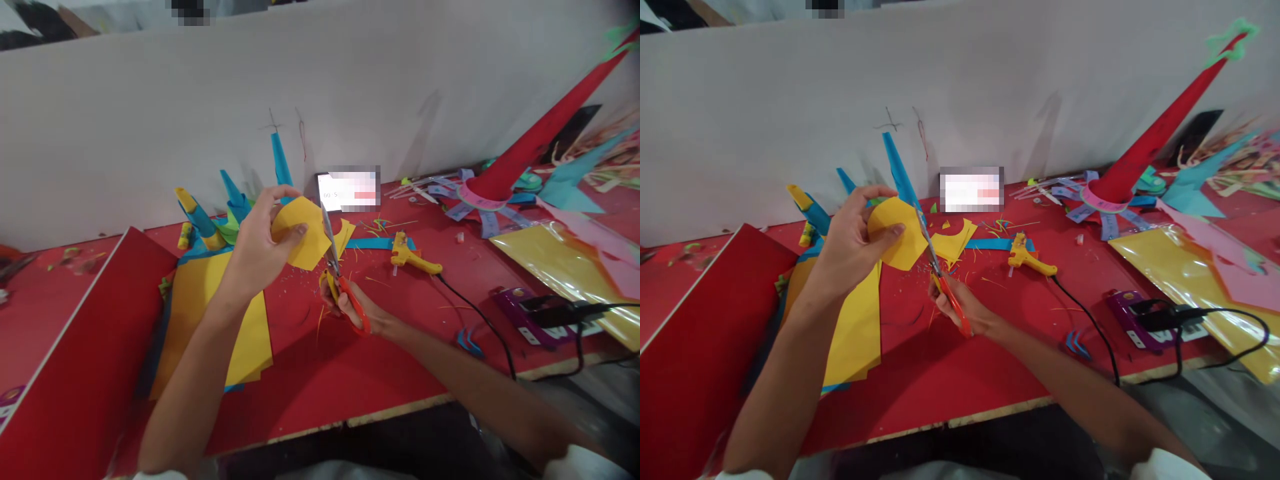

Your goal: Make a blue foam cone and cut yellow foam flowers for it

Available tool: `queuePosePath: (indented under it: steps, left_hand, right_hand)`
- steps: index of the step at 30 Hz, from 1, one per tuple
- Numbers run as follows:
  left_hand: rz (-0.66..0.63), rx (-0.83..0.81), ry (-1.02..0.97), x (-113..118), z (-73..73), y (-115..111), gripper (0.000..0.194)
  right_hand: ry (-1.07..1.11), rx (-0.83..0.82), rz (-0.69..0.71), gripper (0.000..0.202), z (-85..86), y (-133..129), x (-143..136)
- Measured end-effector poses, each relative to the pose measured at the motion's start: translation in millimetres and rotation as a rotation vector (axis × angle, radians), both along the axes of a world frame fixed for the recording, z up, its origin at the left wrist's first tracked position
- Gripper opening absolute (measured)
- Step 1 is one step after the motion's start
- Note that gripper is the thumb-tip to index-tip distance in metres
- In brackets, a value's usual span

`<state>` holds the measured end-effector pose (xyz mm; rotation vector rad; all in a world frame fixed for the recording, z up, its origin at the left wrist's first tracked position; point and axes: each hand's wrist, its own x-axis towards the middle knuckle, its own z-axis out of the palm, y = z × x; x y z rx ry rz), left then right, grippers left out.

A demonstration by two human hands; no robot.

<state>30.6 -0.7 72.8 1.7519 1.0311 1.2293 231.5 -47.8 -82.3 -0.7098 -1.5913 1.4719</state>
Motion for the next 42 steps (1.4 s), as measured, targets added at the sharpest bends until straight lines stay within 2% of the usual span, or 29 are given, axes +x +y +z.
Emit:
queuePosePath:
  steps: [7,11,17,24,30,35,42]
  left_hand:
    - [0.035,0.062,0.117,1,-1.9,-1,0.047]
    - [0.037,0.062,0.113,6,-3.1,-1,0.044]
    - [0.027,0.04,0.032,11,-7.9,1,0.044]
    - [0.038,0.068,0.047,10,-13.1,4,0.041]
    - [0.04,0.071,-0.013,15,-20.3,5,0.039]
    - [0.089,0.098,-0.029,21,-24.5,4,0.038]
    - [0.093,0.015,-0.11,29,-30.3,1,0.036]
  right_hand:
    - [-0.022,-0.007,-0.068,0.072,7.2,0,0]
    - [-0.022,-0.019,-0.112,0.073,5.1,0,-1]
    - [0.002,-0.042,-0.079,0.074,-0.1,0,-2]
    - [0.005,-0.062,-0.104,0.074,6.4,-1,-2]
    - [0.032,-0.119,-0.048,0.073,4.9,-2,-4]
    - [0.05,-0.079,-0.064,0.073,2.6,-1,-4]
    - [0.106,-0.024,-0.018,0.07,0.2,-1,-8]
